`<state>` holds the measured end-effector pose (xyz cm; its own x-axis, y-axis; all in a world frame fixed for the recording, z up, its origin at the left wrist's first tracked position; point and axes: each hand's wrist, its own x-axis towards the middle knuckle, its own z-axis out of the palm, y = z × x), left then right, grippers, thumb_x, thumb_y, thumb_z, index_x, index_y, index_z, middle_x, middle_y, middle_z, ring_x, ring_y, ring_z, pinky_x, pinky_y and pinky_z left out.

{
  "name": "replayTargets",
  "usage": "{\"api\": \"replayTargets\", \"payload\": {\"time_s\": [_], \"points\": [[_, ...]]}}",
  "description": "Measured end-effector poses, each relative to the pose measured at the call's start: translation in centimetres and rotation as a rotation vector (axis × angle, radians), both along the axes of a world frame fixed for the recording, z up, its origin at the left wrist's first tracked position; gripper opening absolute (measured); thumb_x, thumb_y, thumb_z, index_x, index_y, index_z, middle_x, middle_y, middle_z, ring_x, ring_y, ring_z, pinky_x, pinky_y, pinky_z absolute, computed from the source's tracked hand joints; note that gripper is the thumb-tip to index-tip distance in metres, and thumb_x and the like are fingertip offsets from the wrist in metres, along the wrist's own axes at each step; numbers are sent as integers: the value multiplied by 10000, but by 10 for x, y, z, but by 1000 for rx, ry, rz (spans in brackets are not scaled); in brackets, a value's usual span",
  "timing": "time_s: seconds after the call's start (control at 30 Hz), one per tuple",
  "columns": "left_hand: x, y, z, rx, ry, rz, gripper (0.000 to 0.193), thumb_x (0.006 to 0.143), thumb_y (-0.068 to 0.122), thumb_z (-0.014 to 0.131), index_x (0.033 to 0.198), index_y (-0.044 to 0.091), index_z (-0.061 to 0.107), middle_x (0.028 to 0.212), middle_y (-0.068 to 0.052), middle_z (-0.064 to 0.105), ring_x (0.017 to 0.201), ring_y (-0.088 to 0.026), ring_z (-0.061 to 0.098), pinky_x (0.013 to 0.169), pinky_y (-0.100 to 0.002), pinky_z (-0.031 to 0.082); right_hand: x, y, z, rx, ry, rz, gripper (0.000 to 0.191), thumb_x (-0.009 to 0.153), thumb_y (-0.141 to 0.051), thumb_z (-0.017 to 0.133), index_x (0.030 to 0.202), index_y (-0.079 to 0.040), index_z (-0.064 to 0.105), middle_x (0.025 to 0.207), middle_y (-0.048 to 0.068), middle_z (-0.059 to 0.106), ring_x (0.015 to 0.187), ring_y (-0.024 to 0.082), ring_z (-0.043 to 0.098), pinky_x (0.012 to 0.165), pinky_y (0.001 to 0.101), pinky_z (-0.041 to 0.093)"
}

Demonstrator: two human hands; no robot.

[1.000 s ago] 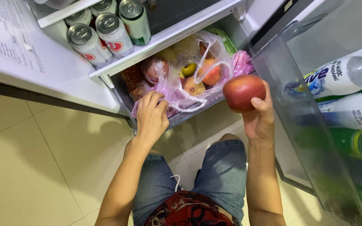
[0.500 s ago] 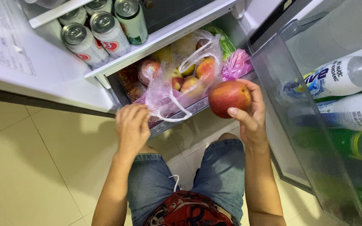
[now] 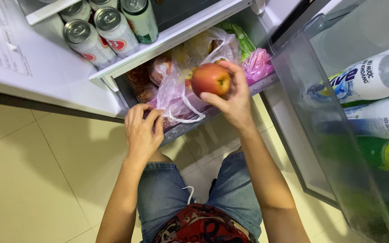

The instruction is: The person discards vegetable scraps into a red bowl, wipes the counter with a cloth, and opens the refrigerator. They kneel at the crisper drawer, rearrange apples and peaches inside a plastic bag, tie the bag, and close the drawer. They carry fruit to the counter, pick up a knife, and rinse an apple at the sink.

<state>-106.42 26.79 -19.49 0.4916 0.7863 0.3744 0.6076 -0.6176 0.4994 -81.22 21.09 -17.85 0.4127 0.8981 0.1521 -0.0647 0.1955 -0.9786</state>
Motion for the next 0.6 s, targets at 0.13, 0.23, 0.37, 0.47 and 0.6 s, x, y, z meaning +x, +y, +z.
{"api": "replayTargets", "payload": {"time_s": [0.13, 0.23, 0.37, 0.47, 0.6], "points": [[10, 5, 2, 32, 12, 62, 220, 844, 283, 794, 916, 80, 755, 1069, -118, 632, 1047, -328, 583, 897, -456, 456, 2, 21, -12, -144, -597, -131, 768, 735, -200, 901, 1397, -81, 531, 1335, 144, 592, 1207, 311, 637, 1032, 428, 548], [22, 14, -5, 39, 69, 102, 368, 799, 421, 838, 798, 65, 745, 974, -126, 623, 975, -334, 577, 846, -458, 452, 7, 18, -14, -315, -960, -231, 751, 702, -275, 888, 1370, -106, 590, 1246, 146, 597, 1145, 353, 637, 949, 459, 539], [42, 36, -19, -57, 176, 89, 398, 793, 424, 831, 706, 57, 703, 893, -127, 616, 952, -332, 585, 804, -472, 471, 11, 10, -11, -360, -1091, -243, 750, 672, -274, 868, 1357, -124, 603, 1208, 157, 588, 1100, 376, 622, 881, 484, 534], [50, 55, -26, -202, 268, 94, 256, 869, 313, 763, 820, 73, 692, 955, -128, 635, 991, -325, 614, 835, -486, 517, 15, 8, -9, -419, -1061, -276, 754, 690, -275, 867, 1380, -140, 595, 1214, 152, 586, 1104, 372, 621, 893, 489, 533], [41, 64, -28, -85, 97, -63, 414, 833, 73, 691, 1246, 67, 681, 1141, -160, 580, 1080, -338, 610, 821, -488, 562, 28, 5, -6, -444, -1131, -364, 749, 695, -231, 858, 1388, -132, 592, 1253, 168, 574, 1133, 379, 611, 906, 490, 532]]}}
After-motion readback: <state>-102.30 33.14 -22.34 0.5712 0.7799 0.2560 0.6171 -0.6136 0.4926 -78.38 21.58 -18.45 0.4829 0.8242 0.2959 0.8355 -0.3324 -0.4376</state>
